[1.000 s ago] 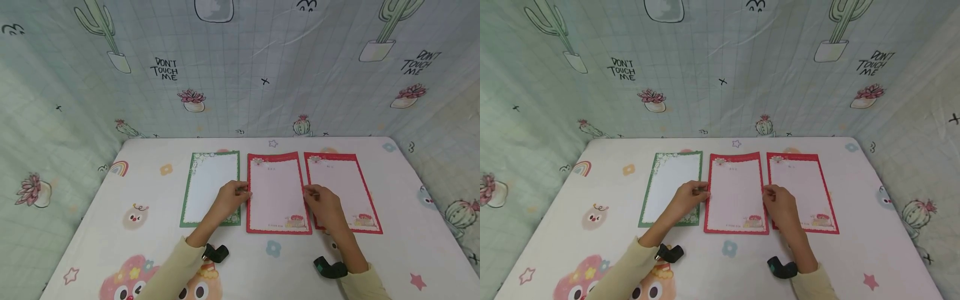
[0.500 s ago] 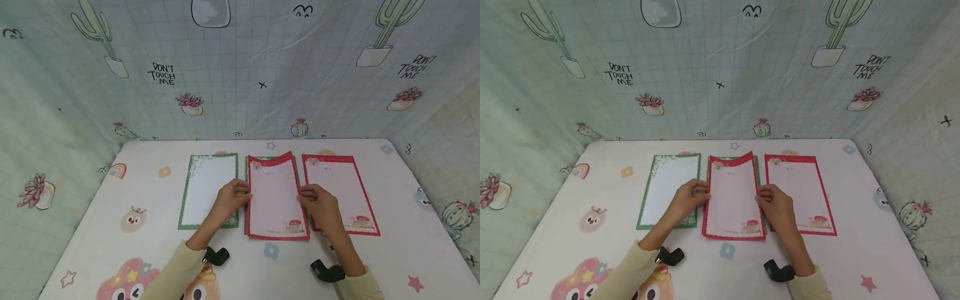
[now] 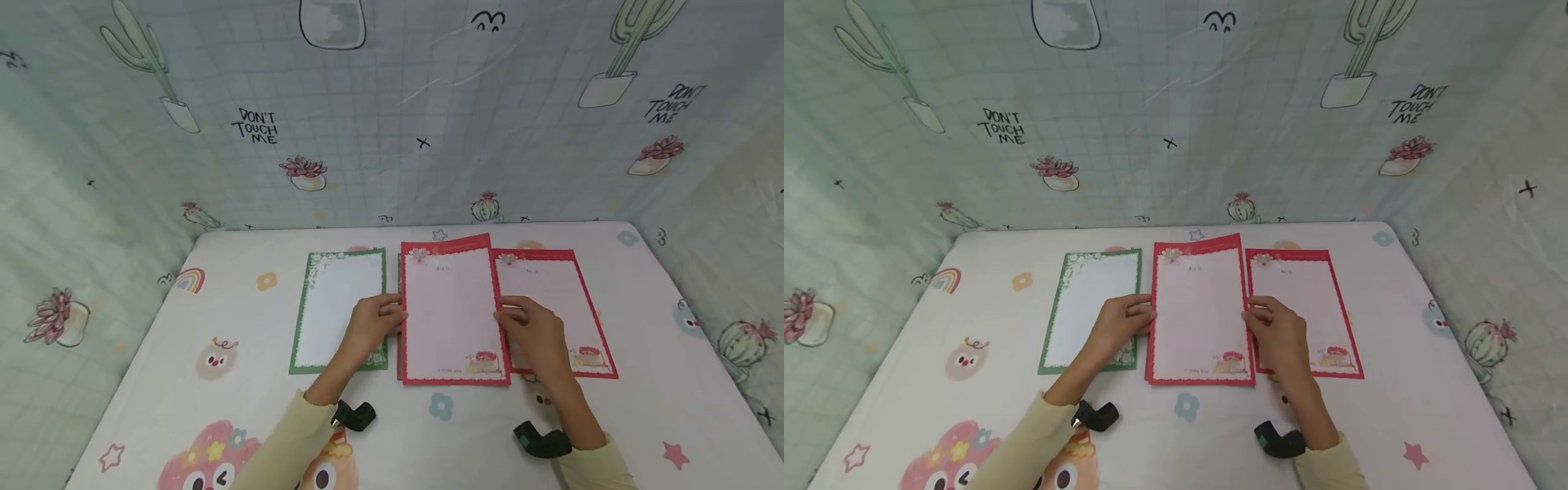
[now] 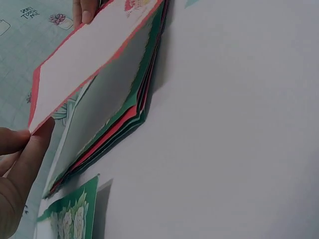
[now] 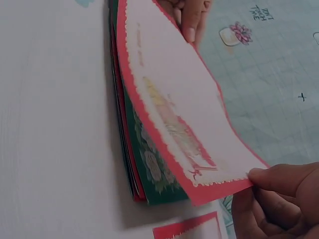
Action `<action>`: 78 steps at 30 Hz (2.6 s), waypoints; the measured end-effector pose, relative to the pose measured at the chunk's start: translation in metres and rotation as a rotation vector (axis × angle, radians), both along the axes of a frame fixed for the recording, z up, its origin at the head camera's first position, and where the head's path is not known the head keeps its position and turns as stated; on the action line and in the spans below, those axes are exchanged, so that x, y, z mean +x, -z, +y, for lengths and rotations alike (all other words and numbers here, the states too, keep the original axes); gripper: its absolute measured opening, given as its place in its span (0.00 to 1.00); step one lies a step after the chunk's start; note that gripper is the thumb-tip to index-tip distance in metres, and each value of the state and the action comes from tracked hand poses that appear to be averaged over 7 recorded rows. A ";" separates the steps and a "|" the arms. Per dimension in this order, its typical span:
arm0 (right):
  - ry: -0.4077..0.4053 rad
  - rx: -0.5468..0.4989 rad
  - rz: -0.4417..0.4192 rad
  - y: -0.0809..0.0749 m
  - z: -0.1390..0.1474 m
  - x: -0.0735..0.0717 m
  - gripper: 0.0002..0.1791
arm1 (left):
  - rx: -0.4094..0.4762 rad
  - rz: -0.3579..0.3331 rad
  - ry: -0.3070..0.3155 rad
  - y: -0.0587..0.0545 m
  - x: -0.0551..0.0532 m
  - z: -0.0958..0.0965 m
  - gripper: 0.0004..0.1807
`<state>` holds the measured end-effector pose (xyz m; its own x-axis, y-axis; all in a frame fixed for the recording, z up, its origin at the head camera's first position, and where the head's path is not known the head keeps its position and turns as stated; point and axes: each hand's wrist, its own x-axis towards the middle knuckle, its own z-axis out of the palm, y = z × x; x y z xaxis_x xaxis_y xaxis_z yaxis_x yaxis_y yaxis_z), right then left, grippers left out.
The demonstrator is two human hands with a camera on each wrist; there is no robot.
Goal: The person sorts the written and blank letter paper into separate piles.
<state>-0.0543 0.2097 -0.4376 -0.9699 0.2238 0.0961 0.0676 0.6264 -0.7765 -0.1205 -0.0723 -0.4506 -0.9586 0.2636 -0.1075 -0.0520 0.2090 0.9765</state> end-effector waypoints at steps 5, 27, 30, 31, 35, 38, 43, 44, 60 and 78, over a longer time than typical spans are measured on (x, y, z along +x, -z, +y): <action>0.054 -0.005 0.079 -0.001 0.008 0.002 0.18 | 0.071 0.005 -0.009 0.001 -0.003 0.009 0.17; 0.160 0.037 0.128 0.004 0.055 0.015 0.19 | 0.175 -0.007 0.063 0.008 -0.006 0.062 0.13; 0.188 0.028 0.131 0.003 0.060 0.017 0.19 | 0.192 -0.009 0.061 0.008 -0.006 0.069 0.13; 0.194 0.025 0.133 0.003 0.062 0.018 0.20 | 0.189 -0.008 0.054 0.007 -0.005 0.072 0.13; 0.215 0.026 0.134 0.002 0.067 0.021 0.20 | 0.189 -0.007 0.049 0.007 -0.006 0.081 0.12; 0.233 0.031 0.127 0.001 0.072 0.022 0.20 | 0.187 0.014 0.060 0.007 -0.009 0.089 0.11; 0.243 0.030 0.101 0.001 0.082 0.022 0.21 | 0.224 0.024 0.082 0.004 -0.011 0.100 0.11; 0.242 0.030 0.098 0.001 0.084 0.023 0.21 | 0.233 0.017 0.085 0.004 -0.010 0.101 0.11; 0.251 0.041 0.101 -0.003 0.096 0.024 0.20 | 0.186 -0.016 0.054 0.009 -0.012 0.119 0.09; 0.286 0.096 0.100 -0.004 0.113 0.023 0.19 | 0.192 -0.015 0.120 0.006 -0.015 0.139 0.06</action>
<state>-0.0308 0.3232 -0.4333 -0.8534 0.4717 0.2216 0.1783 0.6639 -0.7263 -0.1358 0.0670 -0.4564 -0.9177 0.3929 -0.0584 -0.0529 0.0249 0.9983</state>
